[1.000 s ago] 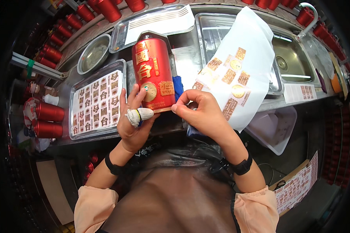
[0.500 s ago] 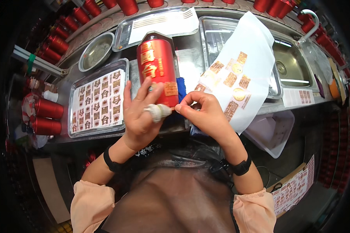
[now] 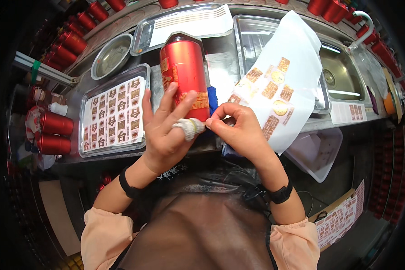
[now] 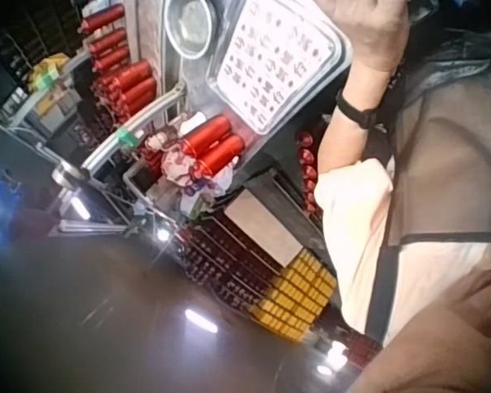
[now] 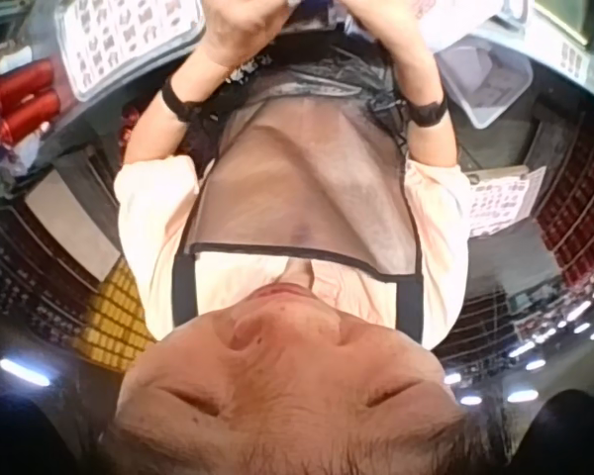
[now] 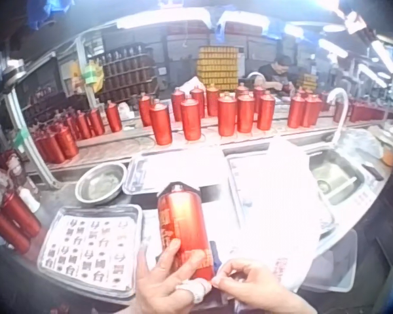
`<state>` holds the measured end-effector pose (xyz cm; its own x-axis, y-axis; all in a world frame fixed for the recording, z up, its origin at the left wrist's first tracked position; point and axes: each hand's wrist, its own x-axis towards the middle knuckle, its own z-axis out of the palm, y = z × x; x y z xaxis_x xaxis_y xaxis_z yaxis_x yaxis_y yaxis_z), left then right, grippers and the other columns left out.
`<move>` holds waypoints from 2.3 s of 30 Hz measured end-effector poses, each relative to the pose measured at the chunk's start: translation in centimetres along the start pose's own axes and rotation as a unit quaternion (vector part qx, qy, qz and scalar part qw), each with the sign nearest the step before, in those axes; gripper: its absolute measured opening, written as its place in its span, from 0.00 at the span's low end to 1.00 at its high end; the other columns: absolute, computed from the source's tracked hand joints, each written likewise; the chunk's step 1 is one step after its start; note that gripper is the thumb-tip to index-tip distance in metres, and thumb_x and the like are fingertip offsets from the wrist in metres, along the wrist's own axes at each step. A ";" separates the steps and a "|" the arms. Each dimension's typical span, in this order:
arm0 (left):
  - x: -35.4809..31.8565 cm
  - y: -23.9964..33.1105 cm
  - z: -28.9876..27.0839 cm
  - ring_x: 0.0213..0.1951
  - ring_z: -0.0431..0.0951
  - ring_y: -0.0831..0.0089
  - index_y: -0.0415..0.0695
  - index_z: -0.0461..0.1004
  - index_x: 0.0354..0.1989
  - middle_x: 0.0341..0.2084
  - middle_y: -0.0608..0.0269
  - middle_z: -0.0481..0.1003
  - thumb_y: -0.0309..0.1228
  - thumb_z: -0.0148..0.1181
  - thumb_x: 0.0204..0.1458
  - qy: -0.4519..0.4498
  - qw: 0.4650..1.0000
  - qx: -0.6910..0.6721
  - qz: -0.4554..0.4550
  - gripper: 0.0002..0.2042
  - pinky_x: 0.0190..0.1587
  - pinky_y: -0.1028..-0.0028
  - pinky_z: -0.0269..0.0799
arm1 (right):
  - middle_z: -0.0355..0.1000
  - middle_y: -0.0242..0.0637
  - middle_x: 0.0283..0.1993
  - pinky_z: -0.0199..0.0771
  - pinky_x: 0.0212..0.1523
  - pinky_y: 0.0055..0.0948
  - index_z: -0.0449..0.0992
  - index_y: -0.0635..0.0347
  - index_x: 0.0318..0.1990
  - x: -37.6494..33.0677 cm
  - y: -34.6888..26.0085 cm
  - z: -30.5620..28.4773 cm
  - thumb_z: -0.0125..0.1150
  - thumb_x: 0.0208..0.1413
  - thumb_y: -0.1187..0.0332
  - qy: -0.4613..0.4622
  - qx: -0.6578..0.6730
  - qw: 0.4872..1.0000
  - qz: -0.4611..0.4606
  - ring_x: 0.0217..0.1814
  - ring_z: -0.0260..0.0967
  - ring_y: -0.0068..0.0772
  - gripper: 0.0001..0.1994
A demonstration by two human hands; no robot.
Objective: Applying adhesive labels and gold-colored decorative seals to red thermos bottles on an assembly line.
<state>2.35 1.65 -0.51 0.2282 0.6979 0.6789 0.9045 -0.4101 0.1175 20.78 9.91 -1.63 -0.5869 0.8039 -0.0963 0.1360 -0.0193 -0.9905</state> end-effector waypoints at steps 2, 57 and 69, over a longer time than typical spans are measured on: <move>0.2 0.0 -0.2 0.61 0.68 0.47 0.47 0.71 0.24 0.55 0.59 0.75 0.29 0.68 0.42 -0.012 1.000 -0.006 0.007 0.09 0.66 0.40 0.43 | 0.70 0.24 0.25 0.64 0.28 0.18 0.75 0.63 0.27 -0.1 -0.1 0.1 0.65 0.54 0.69 0.001 -0.002 1.000 0.003 0.27 0.62 0.11 0.08; -2.0 -0.2 0.6 0.61 0.67 0.50 0.45 0.76 0.34 0.55 0.57 0.74 0.28 0.73 0.41 0.020 0.995 -0.061 -0.073 0.13 0.62 0.36 0.47 | 0.68 0.21 0.24 0.59 0.27 0.14 0.76 0.62 0.28 -0.8 -0.6 1.3 0.65 0.55 0.69 0.007 0.020 1.000 -0.010 0.27 0.59 0.08 0.08; -4.5 -0.8 0.9 0.63 0.68 0.55 0.48 0.74 0.40 0.59 0.51 0.71 0.22 0.69 0.47 0.057 0.989 -0.093 -0.104 0.14 0.68 0.43 0.43 | 0.71 0.28 0.25 0.66 0.28 0.20 0.76 0.65 0.27 -1.2 -1.0 1.6 0.64 0.52 0.71 0.035 0.027 0.998 -0.041 0.27 0.63 0.15 0.07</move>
<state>0.98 -0.63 -4.33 -0.0076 0.7120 0.7022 0.8427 -0.3735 0.3878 20.02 8.01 -0.68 -0.5374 0.8433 -0.0086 0.0452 0.0186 -0.9988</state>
